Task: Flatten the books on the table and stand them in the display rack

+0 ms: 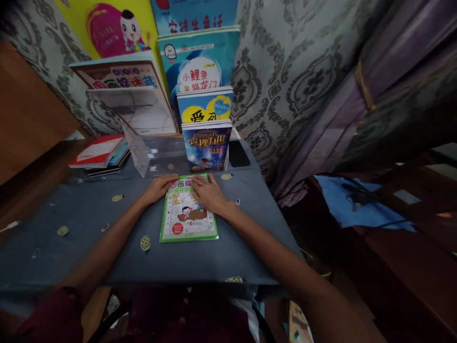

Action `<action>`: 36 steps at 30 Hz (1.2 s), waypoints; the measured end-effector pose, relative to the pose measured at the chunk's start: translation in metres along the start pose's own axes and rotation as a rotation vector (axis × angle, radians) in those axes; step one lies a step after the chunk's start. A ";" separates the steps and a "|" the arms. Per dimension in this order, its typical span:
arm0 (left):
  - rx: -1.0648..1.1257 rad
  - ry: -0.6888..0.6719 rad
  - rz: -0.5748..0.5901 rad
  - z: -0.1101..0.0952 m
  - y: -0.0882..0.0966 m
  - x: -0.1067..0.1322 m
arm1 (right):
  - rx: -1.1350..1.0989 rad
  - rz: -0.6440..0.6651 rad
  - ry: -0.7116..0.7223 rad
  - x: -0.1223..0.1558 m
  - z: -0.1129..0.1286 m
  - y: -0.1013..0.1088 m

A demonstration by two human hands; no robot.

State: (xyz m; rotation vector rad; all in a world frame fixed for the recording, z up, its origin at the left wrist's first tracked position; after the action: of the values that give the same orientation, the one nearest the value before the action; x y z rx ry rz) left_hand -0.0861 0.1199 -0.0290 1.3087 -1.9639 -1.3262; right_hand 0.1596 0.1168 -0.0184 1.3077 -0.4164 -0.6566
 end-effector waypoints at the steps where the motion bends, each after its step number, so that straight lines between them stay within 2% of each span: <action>1: 0.010 -0.012 -0.004 0.001 0.000 0.000 | -0.004 0.022 0.035 -0.003 0.010 -0.001; 6: 0.027 -0.032 0.012 0.006 0.000 0.002 | -0.067 0.091 0.225 -0.015 0.056 -0.009; 9: 0.020 -0.019 0.020 0.007 0.001 0.002 | -0.086 0.116 0.309 -0.010 0.076 -0.014; 18: 0.019 -0.057 0.013 0.007 0.000 0.002 | -0.138 0.235 0.489 0.049 0.118 -0.017; 22: -0.012 -0.060 0.011 0.007 -0.001 0.002 | -0.147 0.271 0.498 0.067 0.119 -0.015; 26: -0.102 -0.030 0.013 0.001 0.000 0.007 | -0.144 0.234 0.381 0.087 0.108 -0.013; 30: -0.227 0.042 0.020 -0.017 0.004 0.015 | -0.145 0.137 0.225 0.107 0.092 -0.010; 33: -0.335 0.105 0.035 -0.035 0.004 0.017 | -0.176 0.091 0.193 0.115 0.085 -0.005; 36: -0.409 0.091 0.046 -0.049 0.001 0.014 | -0.207 0.111 0.182 0.113 0.080 0.001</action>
State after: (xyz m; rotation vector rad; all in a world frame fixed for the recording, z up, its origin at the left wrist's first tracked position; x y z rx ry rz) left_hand -0.0561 0.0849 -0.0082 1.0972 -1.5454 -1.5166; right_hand 0.1946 -0.0165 -0.0085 1.1274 -0.2628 -0.4695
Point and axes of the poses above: each hand's wrist, its own x-axis away from the middle knuckle, its own y-axis out of the back of the hand, z = x × y, the point moved 1 cm from there along -x, towards the middle knuckle, and after that the axes turned 10 degrees about z, right-handed, at the moved point
